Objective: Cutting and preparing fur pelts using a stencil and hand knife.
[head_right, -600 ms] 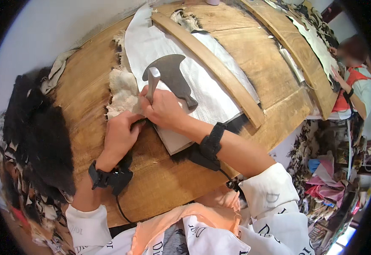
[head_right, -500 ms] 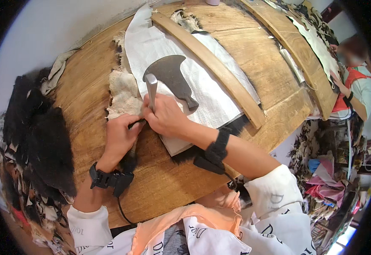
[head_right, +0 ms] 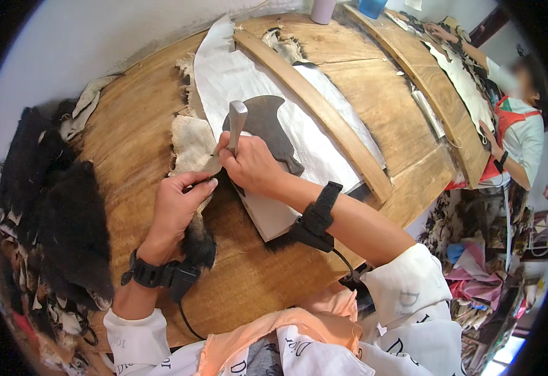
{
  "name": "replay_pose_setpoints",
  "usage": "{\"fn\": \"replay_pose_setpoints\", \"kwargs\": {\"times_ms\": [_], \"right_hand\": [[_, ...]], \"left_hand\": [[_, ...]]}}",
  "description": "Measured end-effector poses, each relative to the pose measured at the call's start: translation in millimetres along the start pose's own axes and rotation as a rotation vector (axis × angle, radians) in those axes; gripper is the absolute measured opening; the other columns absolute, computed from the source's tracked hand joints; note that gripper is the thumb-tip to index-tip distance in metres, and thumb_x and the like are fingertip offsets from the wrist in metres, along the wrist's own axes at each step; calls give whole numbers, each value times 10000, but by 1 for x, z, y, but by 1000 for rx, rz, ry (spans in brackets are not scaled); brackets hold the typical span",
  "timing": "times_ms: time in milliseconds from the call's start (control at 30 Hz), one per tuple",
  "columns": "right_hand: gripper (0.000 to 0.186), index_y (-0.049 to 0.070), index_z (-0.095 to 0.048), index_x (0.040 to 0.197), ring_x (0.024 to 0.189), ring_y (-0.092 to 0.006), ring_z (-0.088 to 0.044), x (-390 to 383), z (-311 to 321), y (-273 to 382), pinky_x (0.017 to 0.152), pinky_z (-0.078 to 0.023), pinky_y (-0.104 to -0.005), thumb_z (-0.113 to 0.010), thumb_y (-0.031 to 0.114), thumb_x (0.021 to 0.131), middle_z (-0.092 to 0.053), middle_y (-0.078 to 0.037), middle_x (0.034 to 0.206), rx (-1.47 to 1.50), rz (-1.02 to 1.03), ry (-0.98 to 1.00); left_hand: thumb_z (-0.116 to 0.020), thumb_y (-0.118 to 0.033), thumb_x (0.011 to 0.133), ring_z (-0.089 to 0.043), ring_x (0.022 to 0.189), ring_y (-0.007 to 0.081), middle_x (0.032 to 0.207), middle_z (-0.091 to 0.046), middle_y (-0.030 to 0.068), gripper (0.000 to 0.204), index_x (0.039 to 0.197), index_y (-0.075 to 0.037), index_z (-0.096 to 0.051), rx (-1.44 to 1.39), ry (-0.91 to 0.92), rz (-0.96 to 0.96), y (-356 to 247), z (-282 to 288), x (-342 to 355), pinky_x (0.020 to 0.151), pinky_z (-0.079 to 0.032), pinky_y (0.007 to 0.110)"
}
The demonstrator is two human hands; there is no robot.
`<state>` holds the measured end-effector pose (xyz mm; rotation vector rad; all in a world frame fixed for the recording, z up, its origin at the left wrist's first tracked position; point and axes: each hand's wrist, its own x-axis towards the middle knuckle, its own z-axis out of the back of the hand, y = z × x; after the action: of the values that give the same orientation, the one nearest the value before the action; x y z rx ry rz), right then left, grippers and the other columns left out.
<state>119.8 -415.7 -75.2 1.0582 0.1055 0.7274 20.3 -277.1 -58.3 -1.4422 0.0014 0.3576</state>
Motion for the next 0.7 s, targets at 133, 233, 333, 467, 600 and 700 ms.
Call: {"fn": "replay_pose_setpoints", "kwargs": {"times_ms": [133,233,333,467,600,700], "right_hand": [[148,9,-542,826,648,-377,-549,12,-2,-13,609,-423,-415,-439,104,782,-545,-182,654,-80,43,40],[180,0,-552,858,648,-361,-548,18,-5,-13,611,-420,-395,-438,121,787,-539,-177,655,-88,66,30],[142,-7,-543,825,644,-375,-549,24,-11,-11,591,-420,-418,-450,90,778,-538,-184,641,-51,38,-23],[130,-12,-542,817,673,-395,-553,36,-9,-21,584,-417,-450,-454,76,783,-543,-210,641,-271,228,45],[144,0,-556,825,679,-386,-560,50,-11,-28,583,-423,-455,-461,102,790,-554,-213,653,-261,203,8],[153,1,-561,823,648,-370,-565,57,-13,-22,572,-435,-452,-469,119,792,-554,-199,638,-100,-15,15]], "left_hand": [[-673,-100,772,-535,639,60,736,-631,32,232,942,58,-652,-67,8,50,-7,4,0,573,-428,198],[-669,-80,780,-536,662,55,770,-627,21,214,942,60,-651,-184,11,42,-9,6,1,587,-430,188],[-662,-67,790,-539,697,51,809,-626,15,200,944,60,-651,-291,28,83,-17,9,2,613,-435,181],[-662,-60,794,-538,716,46,831,-622,18,211,966,60,-643,-343,18,97,-31,15,1,632,-432,171],[-665,-59,793,-529,717,42,832,-616,12,227,981,65,-635,-312,15,98,-33,21,4,642,-429,172],[-666,-66,796,-523,718,40,829,-611,4,227,978,66,-635,-317,5,109,-35,26,3,643,-426,176]]}}
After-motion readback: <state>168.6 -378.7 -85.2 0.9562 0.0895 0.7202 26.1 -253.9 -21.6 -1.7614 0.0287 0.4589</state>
